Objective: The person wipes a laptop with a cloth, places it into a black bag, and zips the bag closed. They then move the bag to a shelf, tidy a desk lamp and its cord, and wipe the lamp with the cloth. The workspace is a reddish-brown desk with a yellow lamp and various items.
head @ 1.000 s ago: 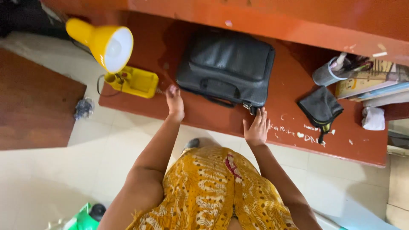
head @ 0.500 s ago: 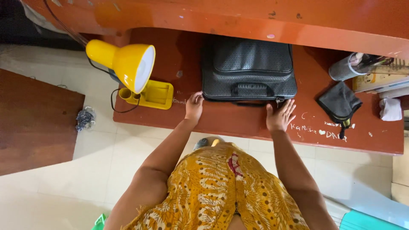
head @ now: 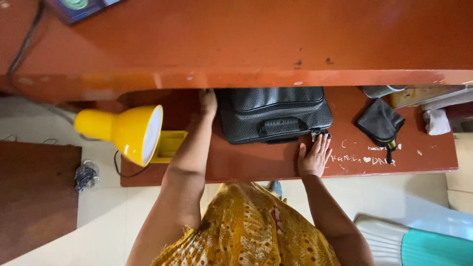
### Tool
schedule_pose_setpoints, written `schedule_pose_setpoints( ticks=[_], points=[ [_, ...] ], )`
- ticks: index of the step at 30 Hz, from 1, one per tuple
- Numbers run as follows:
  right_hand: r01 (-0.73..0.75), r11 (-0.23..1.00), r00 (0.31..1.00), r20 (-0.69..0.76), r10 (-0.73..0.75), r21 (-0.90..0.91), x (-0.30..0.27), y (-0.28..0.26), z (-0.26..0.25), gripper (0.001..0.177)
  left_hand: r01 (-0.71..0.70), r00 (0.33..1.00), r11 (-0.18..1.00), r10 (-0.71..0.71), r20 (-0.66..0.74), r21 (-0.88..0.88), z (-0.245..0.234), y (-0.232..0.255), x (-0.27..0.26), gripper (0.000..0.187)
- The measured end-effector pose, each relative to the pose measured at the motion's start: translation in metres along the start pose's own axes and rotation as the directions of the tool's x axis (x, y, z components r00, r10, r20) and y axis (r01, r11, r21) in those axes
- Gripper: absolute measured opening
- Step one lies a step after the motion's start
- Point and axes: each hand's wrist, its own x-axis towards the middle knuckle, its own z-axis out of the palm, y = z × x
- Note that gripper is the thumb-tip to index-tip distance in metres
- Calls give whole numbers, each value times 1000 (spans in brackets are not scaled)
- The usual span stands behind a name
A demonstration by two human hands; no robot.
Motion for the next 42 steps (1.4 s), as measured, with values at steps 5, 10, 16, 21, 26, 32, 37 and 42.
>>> schedule_pose_setpoints(
  ticks=[5, 10, 16, 21, 26, 32, 37, 42],
  points=[
    [-22, 1000, 1000, 0, 22, 2, 7, -6, -4, 82, 13, 999, 995, -9, 39, -102, -6, 33, 19, 44],
    [-18, 1000, 999, 44, 19, -25, 8, -4, -3, 82, 67, 997, 978, -60, 44, -197, -12, 31, 7, 44],
    [-64, 997, 995, 68, 67, -48, 10, -3, 1, 87, 86, 996, 945, -78, 38, -317, -34, 76, 11, 43],
    [-87, 995, 994, 65, 91, -58, 5, 0, 5, 87, 116, 992, 900, -82, 98, -421, -27, 133, 11, 43],
    [-95, 994, 990, 103, 100, -47, -3, -1, 0, 89, 181, 981, 840, -114, 160, -511, -10, 122, -16, 43],
    [-82, 996, 990, 112, 84, -24, 8, -3, -2, 87, 184, 981, 774, -105, 163, -605, 8, 70, -5, 43],
    [-94, 996, 986, 135, 93, -2, 7, -6, -5, 86, 195, 981, 726, -142, 133, -659, -14, 22, -14, 43],
    [-91, 996, 986, 139, 86, 26, 7, -9, -9, 85, 207, 976, 657, -185, 111, -724, -36, 12, -26, 43]
  ],
)
